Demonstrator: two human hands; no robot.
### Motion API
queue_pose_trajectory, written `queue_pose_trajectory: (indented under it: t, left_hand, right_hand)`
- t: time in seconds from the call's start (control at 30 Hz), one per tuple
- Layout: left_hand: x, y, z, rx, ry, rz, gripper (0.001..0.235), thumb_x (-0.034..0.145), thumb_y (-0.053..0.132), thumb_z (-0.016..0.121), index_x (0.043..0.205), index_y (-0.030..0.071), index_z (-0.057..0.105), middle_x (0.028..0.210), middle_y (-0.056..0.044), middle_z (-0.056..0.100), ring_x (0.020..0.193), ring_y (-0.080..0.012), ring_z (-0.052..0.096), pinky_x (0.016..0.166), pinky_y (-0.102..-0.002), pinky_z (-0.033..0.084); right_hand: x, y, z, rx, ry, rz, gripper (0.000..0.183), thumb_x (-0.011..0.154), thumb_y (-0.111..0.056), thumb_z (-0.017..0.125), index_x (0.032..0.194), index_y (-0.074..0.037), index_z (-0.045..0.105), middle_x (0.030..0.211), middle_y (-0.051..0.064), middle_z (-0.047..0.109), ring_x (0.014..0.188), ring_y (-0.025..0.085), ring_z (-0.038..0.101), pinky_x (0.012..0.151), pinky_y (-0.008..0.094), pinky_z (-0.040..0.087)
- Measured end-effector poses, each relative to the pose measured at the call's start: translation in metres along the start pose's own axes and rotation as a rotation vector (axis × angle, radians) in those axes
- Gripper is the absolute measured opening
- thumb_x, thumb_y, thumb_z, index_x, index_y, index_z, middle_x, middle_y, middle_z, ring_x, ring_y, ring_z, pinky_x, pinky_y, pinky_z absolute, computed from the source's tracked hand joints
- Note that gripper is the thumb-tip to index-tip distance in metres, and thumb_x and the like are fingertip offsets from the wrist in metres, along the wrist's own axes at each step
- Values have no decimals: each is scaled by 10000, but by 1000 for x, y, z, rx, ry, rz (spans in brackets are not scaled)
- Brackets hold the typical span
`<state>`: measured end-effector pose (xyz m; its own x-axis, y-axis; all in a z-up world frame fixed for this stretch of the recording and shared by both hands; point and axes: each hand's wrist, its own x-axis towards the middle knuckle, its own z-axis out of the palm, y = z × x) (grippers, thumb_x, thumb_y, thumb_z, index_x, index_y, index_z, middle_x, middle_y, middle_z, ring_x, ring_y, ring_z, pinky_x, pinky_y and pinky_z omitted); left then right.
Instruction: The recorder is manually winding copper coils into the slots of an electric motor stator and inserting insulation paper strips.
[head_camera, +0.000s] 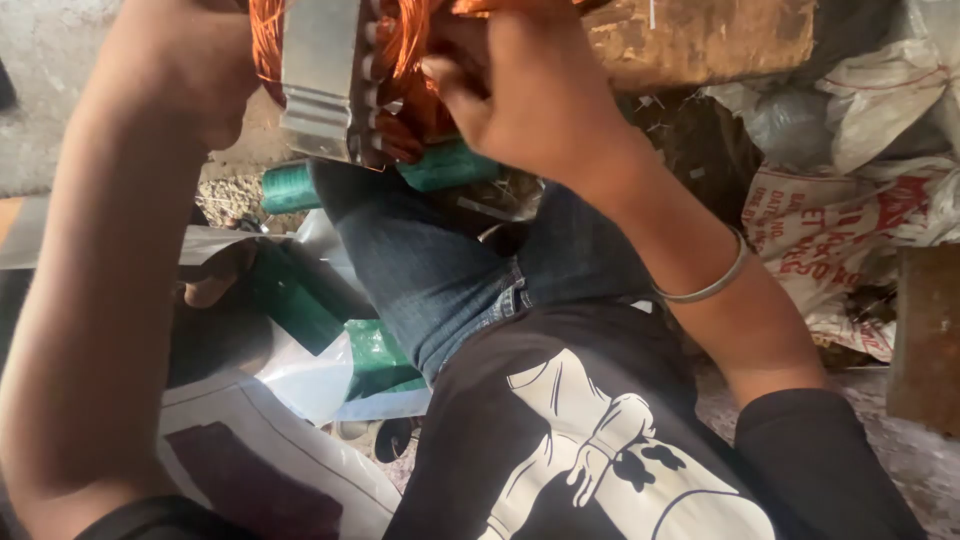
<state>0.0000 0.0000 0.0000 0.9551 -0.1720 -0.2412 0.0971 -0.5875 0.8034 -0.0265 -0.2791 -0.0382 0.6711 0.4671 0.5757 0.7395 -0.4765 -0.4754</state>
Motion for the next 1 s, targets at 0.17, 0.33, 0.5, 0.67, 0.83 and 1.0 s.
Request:
queue_pose_trajectory:
  t: [0.17,0.33,0.5,0.67,0.83,1.0]
  left_hand:
    - [1,-3,-2,0,40,-111,357,987,288,776,803,34,607,628,-4,514,493,-96,441,387,-288,299]
    - [-4,8,8,-197,68,5,233,927,233,809,885,69,648,721,52,585,577,-51,508,456,-243,356]
    - [-10,19,11,-194,0,121,182,960,221,787,979,54,717,840,25,692,704,-50,628,587,-227,488]
    - [-6,7,6,-43,48,189,180,986,203,790,977,37,720,843,-13,694,706,-64,621,567,-231,466]
    - [-2,1,2,0,32,340,169,1022,161,772,1027,6,707,891,-37,693,765,-80,641,625,-236,500]
    - [-7,5,3,185,98,7,351,1029,315,739,872,13,653,620,-30,551,480,-86,467,397,-287,351]
  right_hand:
    - [-13,5,10,177,1,124,263,1010,-138,699,1202,-2,580,1078,126,643,980,335,669,871,452,533]
    - [-19,5,23,-198,35,71,302,932,-162,757,1136,9,613,1078,205,590,928,392,610,834,503,484]
    - [-6,-8,-10,-203,-9,-14,203,921,-116,807,1097,-46,735,977,148,653,839,352,638,760,469,495]
    - [-4,-2,-20,-162,-1,-112,256,891,-37,835,1138,-61,768,910,91,676,785,284,656,709,413,501]
    - [-3,4,0,-314,107,-215,319,692,-95,839,982,-77,708,939,123,693,835,309,662,719,439,501]
    - [-9,-4,-3,-372,90,-156,405,812,-92,849,1197,-163,744,1014,80,708,874,261,662,740,402,514]
